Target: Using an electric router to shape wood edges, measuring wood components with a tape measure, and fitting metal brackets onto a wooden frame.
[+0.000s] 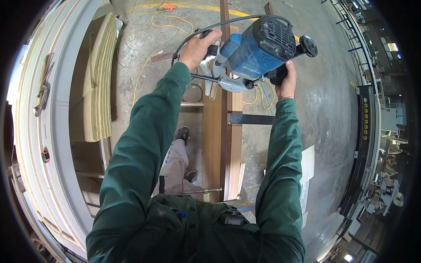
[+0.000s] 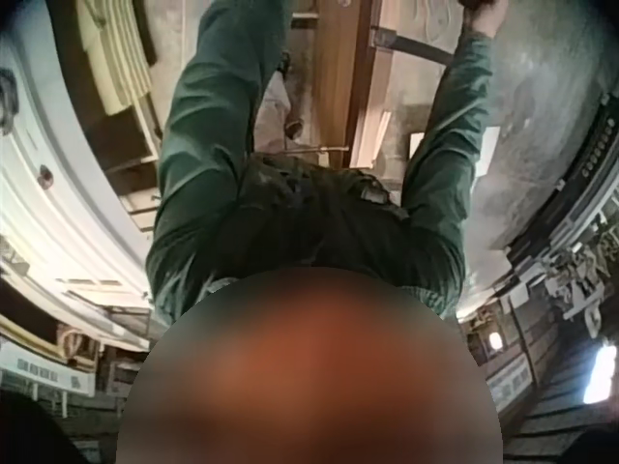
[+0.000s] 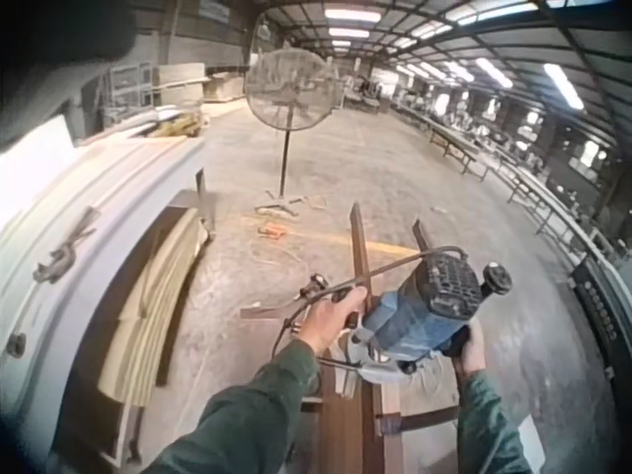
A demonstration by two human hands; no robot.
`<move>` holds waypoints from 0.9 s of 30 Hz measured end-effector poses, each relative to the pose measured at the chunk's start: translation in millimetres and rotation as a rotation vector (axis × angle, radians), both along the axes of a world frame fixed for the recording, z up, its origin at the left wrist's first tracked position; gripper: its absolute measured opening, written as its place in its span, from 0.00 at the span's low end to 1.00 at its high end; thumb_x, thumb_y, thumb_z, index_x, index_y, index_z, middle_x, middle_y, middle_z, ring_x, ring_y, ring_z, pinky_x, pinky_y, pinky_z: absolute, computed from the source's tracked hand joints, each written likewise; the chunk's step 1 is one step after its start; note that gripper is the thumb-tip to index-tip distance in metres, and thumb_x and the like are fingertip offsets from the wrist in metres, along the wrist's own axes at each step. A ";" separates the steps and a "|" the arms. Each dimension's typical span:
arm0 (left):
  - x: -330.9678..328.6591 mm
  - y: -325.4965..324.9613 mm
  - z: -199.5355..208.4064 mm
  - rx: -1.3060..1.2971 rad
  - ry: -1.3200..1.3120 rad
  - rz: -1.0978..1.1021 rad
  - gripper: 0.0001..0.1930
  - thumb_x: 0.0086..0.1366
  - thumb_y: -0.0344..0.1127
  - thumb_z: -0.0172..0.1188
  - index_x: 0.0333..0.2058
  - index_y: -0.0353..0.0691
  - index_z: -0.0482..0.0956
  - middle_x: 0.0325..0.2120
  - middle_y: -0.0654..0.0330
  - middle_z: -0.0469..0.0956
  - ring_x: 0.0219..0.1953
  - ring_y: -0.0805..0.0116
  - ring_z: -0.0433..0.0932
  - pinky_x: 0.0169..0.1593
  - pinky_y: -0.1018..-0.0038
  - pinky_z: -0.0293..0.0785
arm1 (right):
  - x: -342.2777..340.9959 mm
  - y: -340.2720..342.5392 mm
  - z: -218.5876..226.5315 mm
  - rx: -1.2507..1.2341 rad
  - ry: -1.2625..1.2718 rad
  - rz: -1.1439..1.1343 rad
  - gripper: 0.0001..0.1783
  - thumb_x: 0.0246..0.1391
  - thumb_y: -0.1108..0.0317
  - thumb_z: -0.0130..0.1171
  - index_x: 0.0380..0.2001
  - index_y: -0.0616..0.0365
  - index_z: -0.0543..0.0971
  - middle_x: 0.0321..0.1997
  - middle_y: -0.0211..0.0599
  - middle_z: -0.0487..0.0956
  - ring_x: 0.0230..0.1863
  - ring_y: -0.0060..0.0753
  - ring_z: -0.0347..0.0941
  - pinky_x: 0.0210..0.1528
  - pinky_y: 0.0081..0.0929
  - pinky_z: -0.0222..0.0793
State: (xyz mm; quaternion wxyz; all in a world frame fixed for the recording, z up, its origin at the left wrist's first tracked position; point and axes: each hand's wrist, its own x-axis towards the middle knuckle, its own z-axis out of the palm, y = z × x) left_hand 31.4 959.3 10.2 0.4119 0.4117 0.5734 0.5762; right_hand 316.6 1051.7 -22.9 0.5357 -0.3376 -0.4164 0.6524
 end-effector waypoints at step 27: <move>-33.7 -110.0 51.3 0.231 -0.392 -0.069 0.08 0.59 0.37 0.60 0.29 0.40 0.74 0.23 0.70 0.73 0.28 0.82 0.69 0.32 0.79 0.66 | 73.3 -101.1 32.2 0.236 -0.749 -0.232 0.26 0.60 0.62 0.47 0.58 0.66 0.64 0.60 0.44 0.68 0.58 0.38 0.64 0.62 0.31 0.56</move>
